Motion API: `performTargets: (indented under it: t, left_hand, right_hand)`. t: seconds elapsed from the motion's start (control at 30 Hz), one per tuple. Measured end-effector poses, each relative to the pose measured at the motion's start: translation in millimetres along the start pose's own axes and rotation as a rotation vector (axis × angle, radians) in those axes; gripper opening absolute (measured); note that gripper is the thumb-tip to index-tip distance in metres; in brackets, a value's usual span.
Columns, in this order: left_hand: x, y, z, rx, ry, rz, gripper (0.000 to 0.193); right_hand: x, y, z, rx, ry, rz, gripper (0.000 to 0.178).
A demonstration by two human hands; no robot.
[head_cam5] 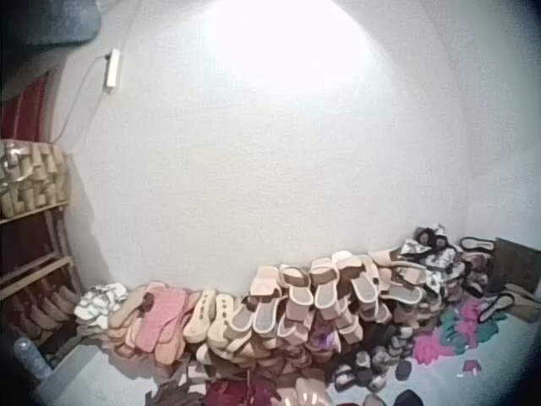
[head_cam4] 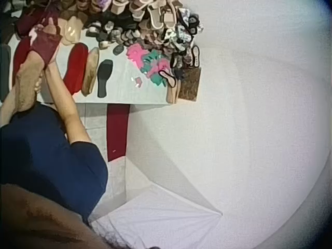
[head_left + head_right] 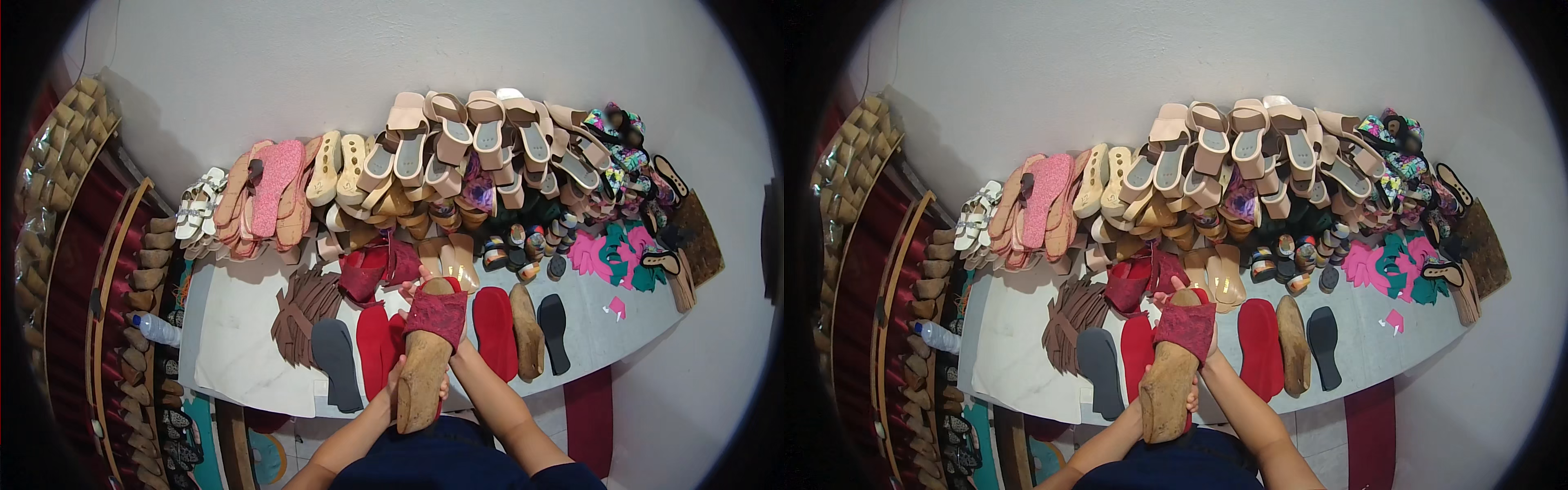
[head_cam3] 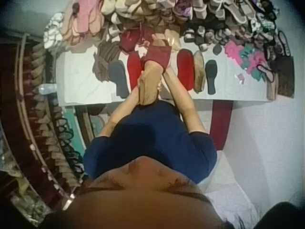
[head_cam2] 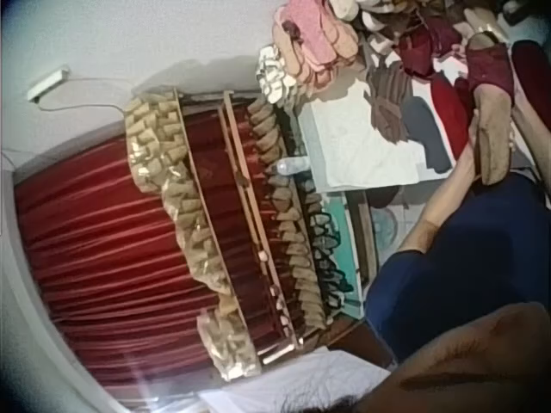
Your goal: The person is manually assembling components of high-heeled shoes, aligning and pressing straps onto soles at a workstation.
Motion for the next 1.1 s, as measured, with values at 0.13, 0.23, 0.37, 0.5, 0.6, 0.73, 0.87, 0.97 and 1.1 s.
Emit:
performTargets:
  t: [0.13,0.23,0.37,0.5,0.6,0.73,0.87,0.97,1.1]
  left_hand:
    - [2,-3,4,-0.019,-0.027,0.021,0.101]
    - [5,9,8,-0.135,0.006,-0.061,0.096]
    - [8,10,5,-0.135,-0.007,-0.058,0.097]
    - [11,-4,1,0.05,-0.029,0.034,0.093]
    - [20,-17,-11,0.215,0.001,0.131,0.09]
    - [25,2,-7,-0.063,0.025,-0.04,0.091]
    - [26,11,-4,-0.042,0.046,-0.017,0.09]
    - [30,3,-8,0.198,0.068,0.147,0.098]
    - [43,-18,-21,0.369,0.137,0.363,0.09]
  right_hand:
    - [-3,-16,1,0.05,0.009,-0.144,0.062]
    - [2,-19,-3,0.065,0.097,-0.177,0.067]
    - [5,-7,-2,0.039,0.073,-0.118,0.058]
    - [-10,-26,-5,0.039,0.024,-0.154,0.06]
    - [-29,-56,-15,0.516,-0.025,-0.673,0.056]
    - [-32,-59,-9,0.515,-0.005,-0.761,0.063]
    - [-48,-69,-10,0.517,-0.079,-0.979,0.065]
    - [-69,-53,-3,0.426,-0.163,-1.507,0.068]
    - [-81,-57,-24,0.738,0.122,-1.312,0.072]
Point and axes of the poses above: each hand's wrist, its own z-axis towards the middle knuckle, its own y-axis out of the palm, x = y × z, the point moved 9 cm from there along z, towards the middle knuckle, and after that the axes turned 8 degrees about -y, right-handed, at the moved point
